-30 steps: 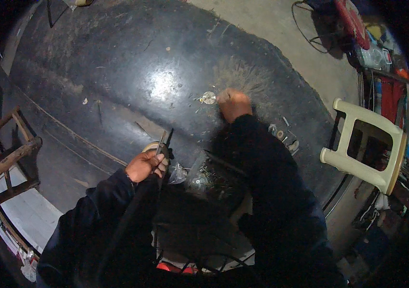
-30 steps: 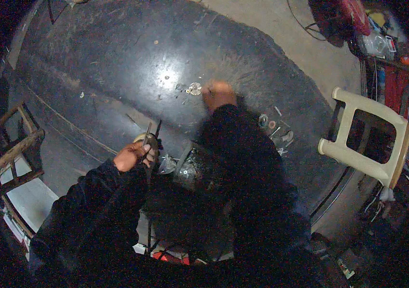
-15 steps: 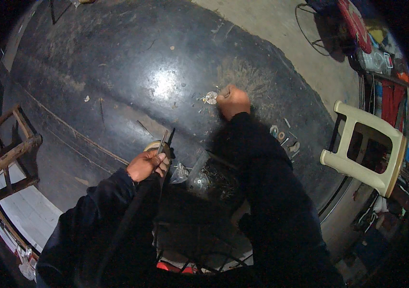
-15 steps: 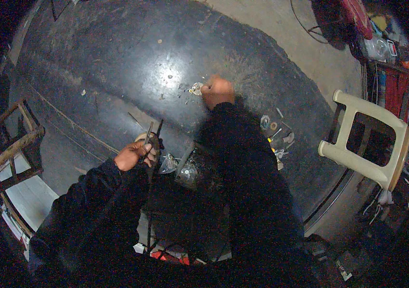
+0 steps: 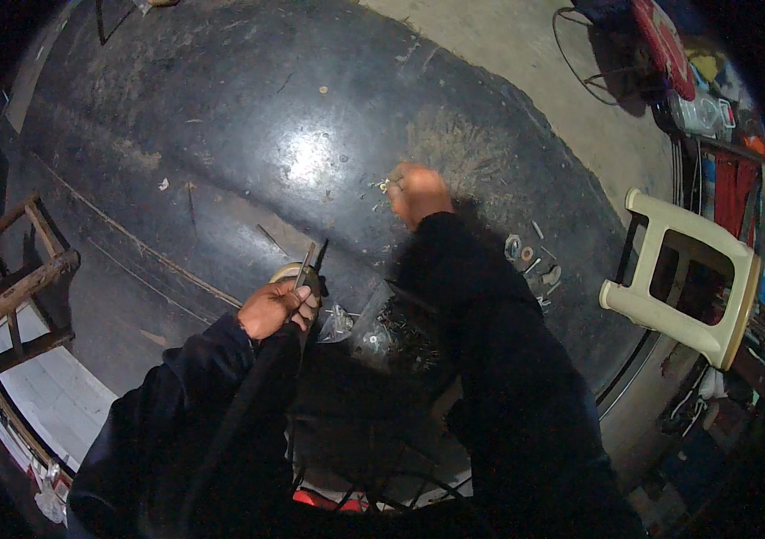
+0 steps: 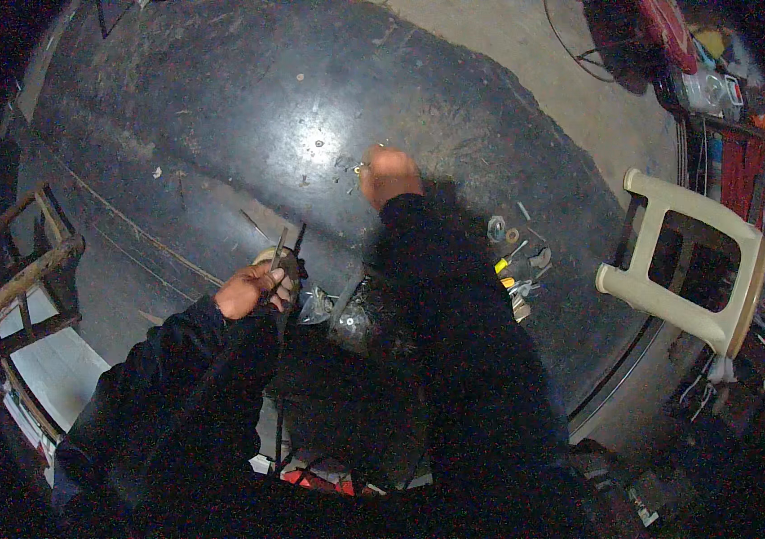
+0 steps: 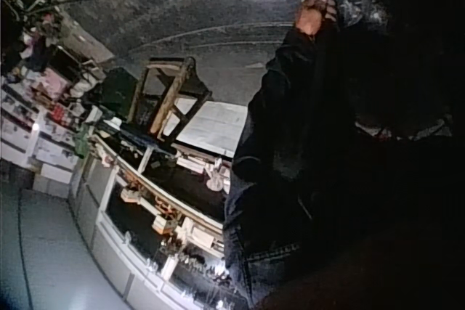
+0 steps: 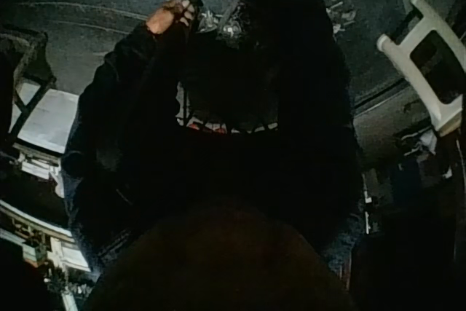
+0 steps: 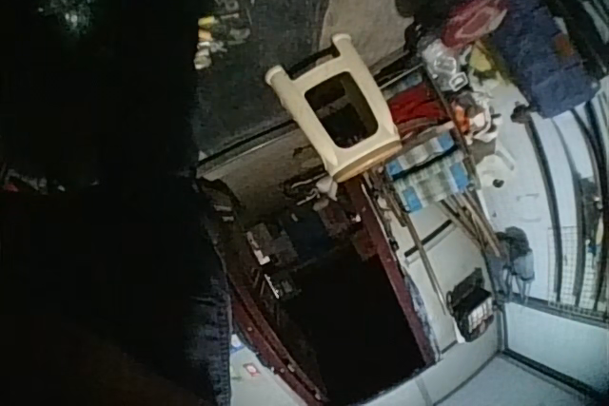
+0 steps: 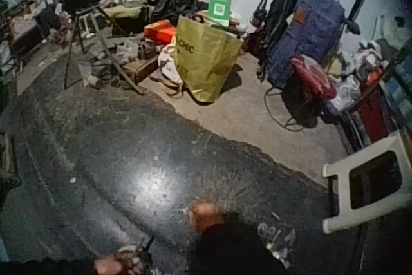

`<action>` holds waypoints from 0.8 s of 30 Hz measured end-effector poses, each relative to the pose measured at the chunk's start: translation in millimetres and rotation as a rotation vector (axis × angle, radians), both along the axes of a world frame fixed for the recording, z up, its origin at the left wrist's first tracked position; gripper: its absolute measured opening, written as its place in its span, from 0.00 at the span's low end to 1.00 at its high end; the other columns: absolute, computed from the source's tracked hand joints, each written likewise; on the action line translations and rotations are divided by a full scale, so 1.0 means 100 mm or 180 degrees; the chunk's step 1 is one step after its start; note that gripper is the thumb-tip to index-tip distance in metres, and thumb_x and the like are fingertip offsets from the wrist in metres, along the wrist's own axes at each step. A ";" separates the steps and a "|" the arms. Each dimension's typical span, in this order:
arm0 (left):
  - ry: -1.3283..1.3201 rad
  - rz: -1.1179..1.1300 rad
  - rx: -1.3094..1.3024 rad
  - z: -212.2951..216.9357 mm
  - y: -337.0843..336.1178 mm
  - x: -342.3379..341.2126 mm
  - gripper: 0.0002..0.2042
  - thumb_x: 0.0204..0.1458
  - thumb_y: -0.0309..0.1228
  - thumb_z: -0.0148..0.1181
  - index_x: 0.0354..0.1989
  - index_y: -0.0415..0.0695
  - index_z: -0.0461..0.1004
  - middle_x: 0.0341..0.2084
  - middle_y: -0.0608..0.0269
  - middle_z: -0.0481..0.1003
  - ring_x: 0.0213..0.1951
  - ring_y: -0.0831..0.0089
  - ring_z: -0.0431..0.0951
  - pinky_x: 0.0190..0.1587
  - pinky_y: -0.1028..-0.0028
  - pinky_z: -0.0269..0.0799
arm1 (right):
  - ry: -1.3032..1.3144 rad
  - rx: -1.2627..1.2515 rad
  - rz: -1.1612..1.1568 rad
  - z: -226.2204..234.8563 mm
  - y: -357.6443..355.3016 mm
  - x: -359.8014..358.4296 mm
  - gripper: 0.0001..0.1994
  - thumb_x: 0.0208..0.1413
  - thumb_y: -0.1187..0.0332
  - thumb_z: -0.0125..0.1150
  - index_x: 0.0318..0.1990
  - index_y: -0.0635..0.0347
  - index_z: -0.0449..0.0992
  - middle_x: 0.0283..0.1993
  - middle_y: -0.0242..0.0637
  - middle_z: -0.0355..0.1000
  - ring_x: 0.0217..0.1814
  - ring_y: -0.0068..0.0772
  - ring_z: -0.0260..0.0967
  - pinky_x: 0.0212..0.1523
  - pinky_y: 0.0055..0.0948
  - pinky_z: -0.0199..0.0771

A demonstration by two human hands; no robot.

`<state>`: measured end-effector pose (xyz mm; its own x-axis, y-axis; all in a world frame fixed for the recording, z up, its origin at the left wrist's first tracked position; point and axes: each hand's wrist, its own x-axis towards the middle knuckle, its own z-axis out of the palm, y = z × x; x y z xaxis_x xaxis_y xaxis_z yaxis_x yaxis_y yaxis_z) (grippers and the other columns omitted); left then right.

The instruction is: The person assembles small metal components by hand, inserting a pin into a circular part and using a flat metal tool to adjust it. They then pick up and examine a long metal rod before placing it down.

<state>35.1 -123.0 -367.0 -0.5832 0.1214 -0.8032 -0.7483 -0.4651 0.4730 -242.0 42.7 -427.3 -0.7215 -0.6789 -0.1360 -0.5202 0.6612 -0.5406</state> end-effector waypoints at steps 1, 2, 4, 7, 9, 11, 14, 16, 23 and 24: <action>-0.0022 0.0004 -0.0012 0.00 0.00 0.00 0.12 0.68 0.36 0.48 0.40 0.41 0.74 0.28 0.65 0.76 0.29 0.76 0.75 0.34 0.73 0.74 | 0.0060 0.0106 -0.0031 -0.01 -0.02 0.01 0.06 0.49 0.68 0.64 0.33 0.57 0.78 0.35 0.47 0.77 0.39 0.55 0.75 0.40 0.49 0.75; -0.0044 0.0008 -0.0023 0.00 0.00 0.00 0.12 0.68 0.36 0.48 0.40 0.41 0.74 0.27 0.65 0.76 0.29 0.76 0.75 0.34 0.73 0.74 | 0.0121 0.0213 -0.0061 -0.02 -0.04 0.01 0.05 0.49 0.69 0.64 0.34 0.56 0.79 0.36 0.45 0.77 0.39 0.55 0.75 0.39 0.48 0.75; -0.0074 0.0050 0.0008 0.00 0.00 0.00 0.12 0.68 0.36 0.48 0.39 0.41 0.74 0.27 0.65 0.76 0.29 0.76 0.75 0.34 0.73 0.74 | 0.0144 0.0306 -0.0100 -0.04 -0.06 0.02 0.06 0.49 0.68 0.64 0.34 0.57 0.78 0.35 0.47 0.77 0.39 0.56 0.74 0.39 0.49 0.75; -0.0068 0.0133 0.0092 -0.01 0.00 0.01 0.12 0.68 0.36 0.48 0.39 0.41 0.74 0.28 0.65 0.76 0.29 0.76 0.75 0.34 0.74 0.74 | 0.0259 -0.0024 0.0002 0.00 -0.02 0.00 0.06 0.49 0.68 0.64 0.33 0.59 0.77 0.33 0.49 0.76 0.38 0.57 0.74 0.39 0.49 0.74; -0.0046 0.0151 0.0088 -0.01 0.00 0.01 0.12 0.68 0.36 0.48 0.40 0.41 0.74 0.28 0.65 0.76 0.29 0.76 0.75 0.34 0.74 0.74 | 0.0162 -0.0243 0.0041 0.10 0.03 0.00 0.07 0.49 0.68 0.63 0.32 0.61 0.77 0.32 0.50 0.76 0.37 0.57 0.74 0.38 0.47 0.75; -0.0020 0.0079 0.0039 -0.02 0.00 0.02 0.12 0.68 0.36 0.48 0.40 0.41 0.73 0.28 0.65 0.75 0.28 0.76 0.75 0.34 0.74 0.74 | -0.0170 -0.0186 -0.0038 0.27 0.10 0.01 0.08 0.48 0.68 0.63 0.32 0.63 0.76 0.30 0.50 0.76 0.36 0.57 0.75 0.37 0.45 0.75; 0.0030 -0.0054 -0.0050 -0.03 -0.01 0.02 0.12 0.69 0.37 0.47 0.41 0.42 0.73 0.28 0.65 0.75 0.28 0.76 0.75 0.34 0.74 0.74 | -0.1121 -0.0037 0.0616 0.68 0.37 0.09 0.09 0.48 0.67 0.64 0.33 0.64 0.77 0.31 0.50 0.76 0.35 0.54 0.76 0.37 0.42 0.75; 0.0004 -0.0044 0.0000 -0.04 -0.02 0.03 0.13 0.69 0.37 0.47 0.41 0.42 0.73 0.28 0.65 0.76 0.29 0.75 0.76 0.35 0.73 0.74 | -0.1535 -0.0017 0.1211 0.95 0.60 0.27 0.10 0.48 0.66 0.64 0.35 0.64 0.79 0.31 0.50 0.77 0.35 0.51 0.77 0.37 0.42 0.76; 0.0044 -0.0129 -0.0011 -0.07 -0.02 0.01 0.12 0.68 0.37 0.47 0.41 0.41 0.74 0.29 0.65 0.76 0.29 0.75 0.76 0.36 0.74 0.74 | -0.1437 0.0433 0.1376 0.95 0.82 0.61 0.10 0.51 0.64 0.64 0.36 0.61 0.79 0.36 0.50 0.76 0.39 0.54 0.75 0.40 0.44 0.74; -0.0005 -0.0116 -0.0022 -0.07 -0.02 0.02 0.12 0.68 0.37 0.47 0.41 0.41 0.74 0.29 0.65 0.76 0.29 0.75 0.76 0.36 0.74 0.74 | -0.0997 0.0583 0.0988 0.85 0.76 0.58 0.11 0.51 0.64 0.64 0.36 0.61 0.79 0.36 0.50 0.76 0.39 0.55 0.74 0.41 0.45 0.74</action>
<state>36.8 -124.7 -373.9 -0.5772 0.1371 -0.8050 -0.7655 -0.4342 0.4749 -184.5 118.6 -341.9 -0.3936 -0.8004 -0.4522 -0.5389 0.5994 -0.5919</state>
